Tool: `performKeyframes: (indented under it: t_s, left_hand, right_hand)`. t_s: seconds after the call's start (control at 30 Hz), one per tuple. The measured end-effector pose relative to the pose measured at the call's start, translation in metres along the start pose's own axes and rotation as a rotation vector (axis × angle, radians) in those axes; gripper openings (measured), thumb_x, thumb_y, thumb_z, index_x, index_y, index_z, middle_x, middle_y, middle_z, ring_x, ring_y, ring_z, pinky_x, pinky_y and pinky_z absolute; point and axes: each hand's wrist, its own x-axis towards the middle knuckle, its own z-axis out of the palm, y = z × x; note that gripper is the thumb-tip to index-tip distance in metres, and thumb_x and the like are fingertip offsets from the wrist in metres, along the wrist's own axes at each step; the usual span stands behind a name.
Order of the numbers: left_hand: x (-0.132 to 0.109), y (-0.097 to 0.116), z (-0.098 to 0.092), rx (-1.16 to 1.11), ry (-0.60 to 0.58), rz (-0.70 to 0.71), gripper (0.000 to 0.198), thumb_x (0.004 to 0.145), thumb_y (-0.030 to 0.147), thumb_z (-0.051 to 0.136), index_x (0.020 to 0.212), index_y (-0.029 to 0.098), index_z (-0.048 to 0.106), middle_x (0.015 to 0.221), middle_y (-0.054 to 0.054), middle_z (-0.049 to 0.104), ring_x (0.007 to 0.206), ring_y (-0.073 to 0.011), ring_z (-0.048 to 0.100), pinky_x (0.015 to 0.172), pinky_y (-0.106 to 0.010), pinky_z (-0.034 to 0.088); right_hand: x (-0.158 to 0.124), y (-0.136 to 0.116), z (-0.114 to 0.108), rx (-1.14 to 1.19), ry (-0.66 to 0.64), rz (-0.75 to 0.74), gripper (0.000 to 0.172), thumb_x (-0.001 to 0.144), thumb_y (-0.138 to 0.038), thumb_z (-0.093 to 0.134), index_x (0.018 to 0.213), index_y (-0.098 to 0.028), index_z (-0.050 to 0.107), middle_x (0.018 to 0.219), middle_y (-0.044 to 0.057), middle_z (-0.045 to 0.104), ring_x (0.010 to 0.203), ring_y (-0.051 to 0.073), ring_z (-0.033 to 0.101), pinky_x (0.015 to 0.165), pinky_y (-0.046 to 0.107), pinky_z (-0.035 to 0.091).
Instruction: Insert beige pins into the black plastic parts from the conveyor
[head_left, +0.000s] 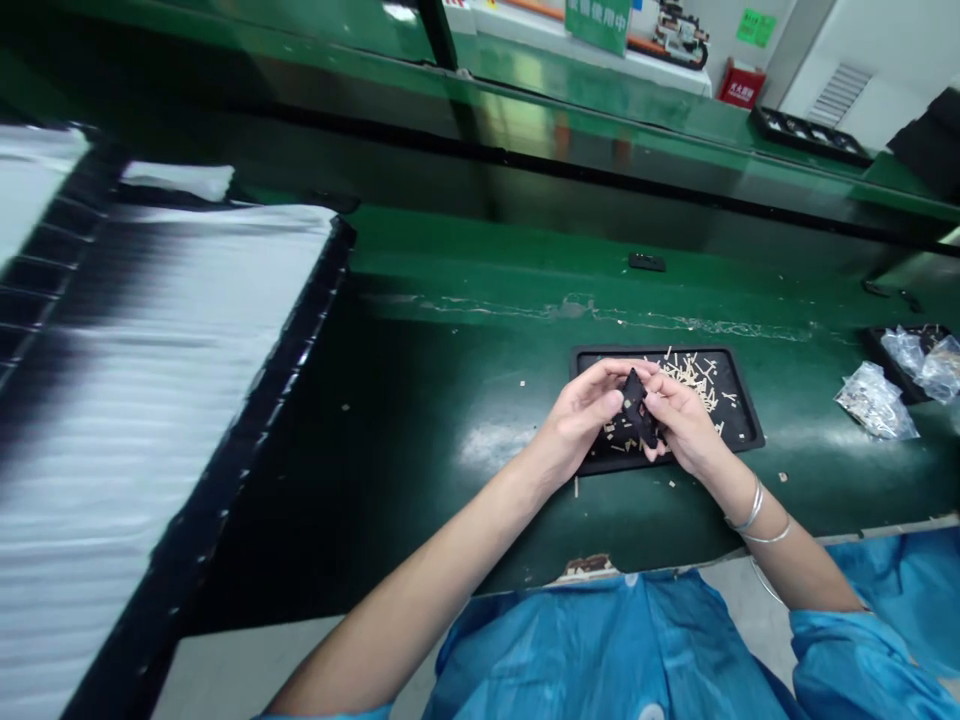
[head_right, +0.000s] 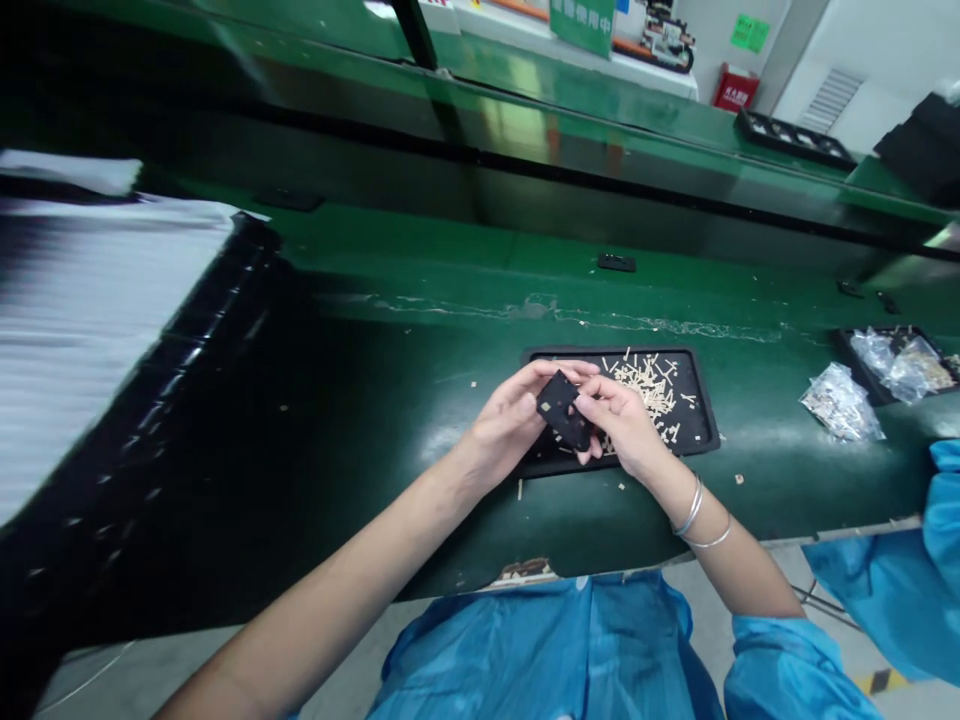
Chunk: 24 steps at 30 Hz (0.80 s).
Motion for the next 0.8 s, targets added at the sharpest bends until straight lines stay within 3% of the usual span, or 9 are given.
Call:
performKeyframes:
  t_s: [0.1,0.27,0.3,0.47,0.57,0.63,0.7,0.73,0.8]
  left_hand:
    - [0.002,0.001,-0.002,0.201,0.087,0.133,0.04,0.071,0.045,0.073,0.101,0.02,0.066,0.114,-0.008,0.062,0.108,-0.0218,0.056,0.091,-0.031,0.044]
    - [0.007,0.001,-0.008,0.313,0.365,0.174,0.03,0.081,0.037,0.062,0.105,0.019,0.061,0.116,-0.008,0.061,0.1,-0.0174,0.058,0.08,-0.027,0.044]
    - [0.009,0.0,-0.01,0.313,0.401,0.161,0.027,0.082,0.035,0.061,0.102,0.019,0.06,0.114,-0.008,0.061,0.098,-0.0169,0.058,0.078,-0.027,0.043]
    - [0.017,-0.008,-0.019,0.387,0.46,0.106,0.018,0.078,0.022,0.061,0.095,0.017,0.059,0.108,-0.007,0.063,0.092,-0.0155,0.058,0.073,-0.025,0.042]
    - [0.02,-0.01,-0.021,0.425,0.46,0.084,0.016,0.077,0.016,0.059,0.094,0.016,0.06,0.106,-0.007,0.062,0.091,-0.0154,0.059,0.071,-0.025,0.042]
    - [0.02,-0.008,-0.02,0.466,0.436,0.077,0.016,0.078,0.013,0.057,0.094,0.016,0.06,0.104,-0.006,0.063,0.092,-0.0154,0.059,0.073,-0.025,0.042]
    - [0.019,-0.005,-0.018,0.554,0.377,0.072,0.016,0.077,0.01,0.057,0.091,0.016,0.06,0.1,-0.005,0.064,0.09,-0.0152,0.06,0.075,-0.026,0.043]
    - [0.018,-0.003,-0.017,0.624,0.328,0.065,0.016,0.076,0.008,0.057,0.09,0.016,0.06,0.098,-0.005,0.064,0.089,-0.0151,0.06,0.077,-0.027,0.044]
    - [0.016,0.0,-0.016,0.83,0.208,0.03,0.016,0.074,0.007,0.058,0.087,0.015,0.062,0.092,-0.004,0.064,0.085,-0.0159,0.059,0.079,-0.03,0.044]
  right_hand:
    - [-0.002,-0.006,-0.004,-0.011,0.084,-0.003,0.042,0.066,-0.056,0.074,0.069,-0.02,0.052,0.046,-0.008,0.047,0.027,0.005,0.035,0.025,0.016,0.024]
    - [0.024,-0.03,-0.036,-0.053,0.334,-0.08,0.034,0.067,-0.04,0.075,0.084,-0.02,0.055,0.05,-0.008,0.053,0.036,0.004,0.043,0.034,0.013,0.031]
    - [0.036,-0.039,-0.047,-0.13,0.467,-0.084,0.028,0.069,-0.037,0.073,0.083,-0.019,0.056,0.047,-0.007,0.051,0.035,0.005,0.041,0.033,0.014,0.03]
    - [0.096,-0.086,-0.108,-0.244,0.719,-0.15,0.01,0.082,-0.025,0.056,0.078,-0.019,0.049,0.048,-0.007,0.052,0.036,0.005,0.038,0.035,0.014,0.029]
    - [0.103,-0.09,-0.121,-0.34,0.776,-0.185,0.009,0.08,-0.023,0.056,0.076,-0.018,0.049,0.05,-0.006,0.055,0.036,0.005,0.038,0.035,0.014,0.027]
    - [0.092,-0.079,-0.113,-0.429,0.732,-0.226,0.007,0.074,-0.019,0.061,0.078,-0.017,0.056,0.053,-0.005,0.058,0.039,0.005,0.039,0.037,0.015,0.027]
    - [0.072,-0.061,-0.094,-0.527,0.59,-0.216,0.011,0.066,-0.016,0.07,0.075,-0.016,0.063,0.059,-0.002,0.063,0.046,0.007,0.047,0.043,0.017,0.034]
    - [0.062,-0.053,-0.081,-0.606,0.469,-0.196,0.011,0.063,-0.016,0.073,0.071,-0.015,0.066,0.06,0.0,0.065,0.052,0.009,0.053,0.049,0.02,0.038]
    - [0.042,-0.041,-0.055,-1.011,0.042,-0.24,0.003,0.074,-0.021,0.067,0.074,-0.019,0.069,0.071,0.001,0.069,0.065,0.013,0.06,0.061,0.025,0.043]
